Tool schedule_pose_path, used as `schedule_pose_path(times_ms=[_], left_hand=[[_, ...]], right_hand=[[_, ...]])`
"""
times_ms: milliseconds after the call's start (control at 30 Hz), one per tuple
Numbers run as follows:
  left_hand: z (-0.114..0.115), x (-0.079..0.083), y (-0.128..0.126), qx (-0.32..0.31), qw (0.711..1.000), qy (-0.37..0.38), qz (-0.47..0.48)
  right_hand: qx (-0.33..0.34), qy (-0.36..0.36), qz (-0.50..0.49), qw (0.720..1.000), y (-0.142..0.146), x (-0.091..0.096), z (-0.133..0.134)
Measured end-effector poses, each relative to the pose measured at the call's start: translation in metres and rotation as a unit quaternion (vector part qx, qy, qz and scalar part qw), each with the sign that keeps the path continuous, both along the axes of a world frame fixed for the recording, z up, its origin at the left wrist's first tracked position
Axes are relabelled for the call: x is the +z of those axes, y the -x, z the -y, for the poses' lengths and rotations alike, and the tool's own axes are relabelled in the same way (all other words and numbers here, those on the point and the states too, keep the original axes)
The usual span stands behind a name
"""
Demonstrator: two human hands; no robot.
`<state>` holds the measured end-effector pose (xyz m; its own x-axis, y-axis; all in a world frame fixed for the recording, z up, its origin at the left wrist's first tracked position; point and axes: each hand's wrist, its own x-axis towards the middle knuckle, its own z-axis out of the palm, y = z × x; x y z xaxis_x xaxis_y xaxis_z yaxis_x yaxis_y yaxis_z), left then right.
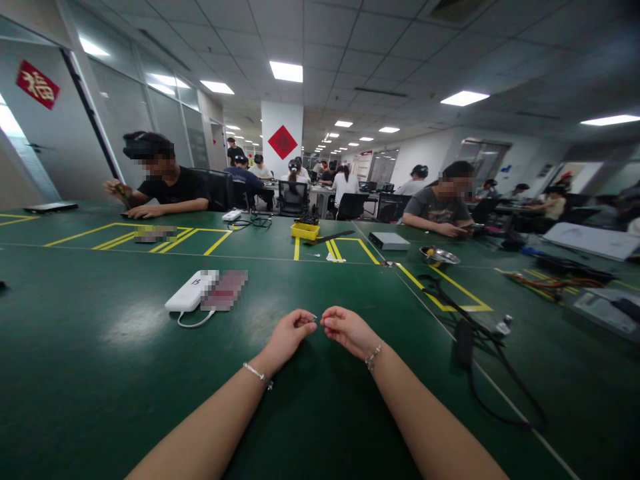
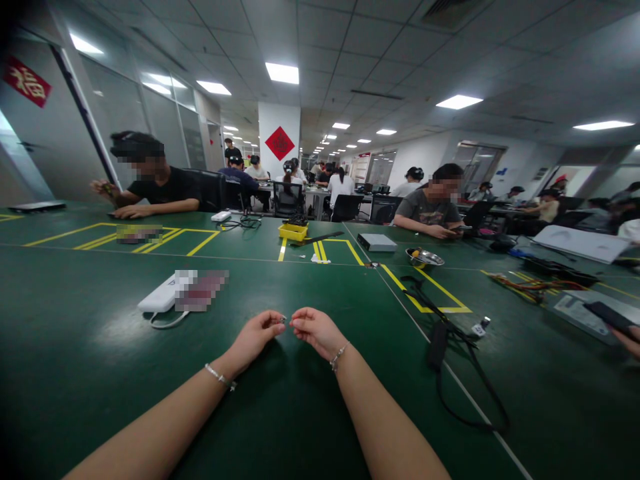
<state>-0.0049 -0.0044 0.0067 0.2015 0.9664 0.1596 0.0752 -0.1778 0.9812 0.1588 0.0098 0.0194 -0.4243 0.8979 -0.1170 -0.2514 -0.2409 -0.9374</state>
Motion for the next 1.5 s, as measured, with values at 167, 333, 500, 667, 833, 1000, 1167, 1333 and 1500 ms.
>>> schedule_pose_path(times_ms=[167, 333, 500, 667, 833, 1000, 1167, 1333, 1500], left_hand=[[-0.0001, 0.0028, -0.0019, -0.026, 0.999, 0.021, -0.003], [0.0005, 0.0018, -0.0028, -0.031, 0.998, 0.038, 0.038], [0.0008, -0.0002, -0.0031, -0.028, 0.999, 0.027, 0.029], [-0.0008, -0.0040, -0.0040, -0.015, 1.000, 0.011, -0.009], [0.0002, -0.0044, -0.0030, 0.008, 0.999, -0.005, -0.047], [0.0021, -0.0017, -0.0029, 0.025, 0.997, -0.025, -0.070], [0.0025, 0.0027, -0.0023, 0.007, 0.996, -0.040, -0.076], [-0.0001, 0.0000, -0.0016, 0.012, 0.998, -0.019, -0.057], [-0.0039, -0.0068, -0.0037, -0.011, 0.999, 0.016, 0.027]], right_hand=[[-0.005, 0.001, -0.002, 1.000, 0.0009, 0.0032, 0.0017], [-0.001, -0.002, -0.003, 1.000, 0.0002, -0.0020, 0.0004], [-0.003, -0.010, -0.001, 1.000, -0.0009, -0.0041, -0.0006], [-0.007, 0.001, 0.001, 1.000, 0.0009, -0.0003, 0.0018], [-0.006, 0.002, -0.004, 1.000, 0.0019, -0.0014, 0.0011], [-0.006, -0.003, 0.005, 1.000, -0.0002, -0.0041, -0.0010], [-0.007, -0.014, 0.004, 1.000, -0.0012, -0.0027, -0.0002], [-0.021, 0.005, 0.007, 1.000, -0.0001, 0.0010, 0.0009], [-0.016, 0.003, -0.002, 1.000, 0.0015, 0.0020, 0.0011]])
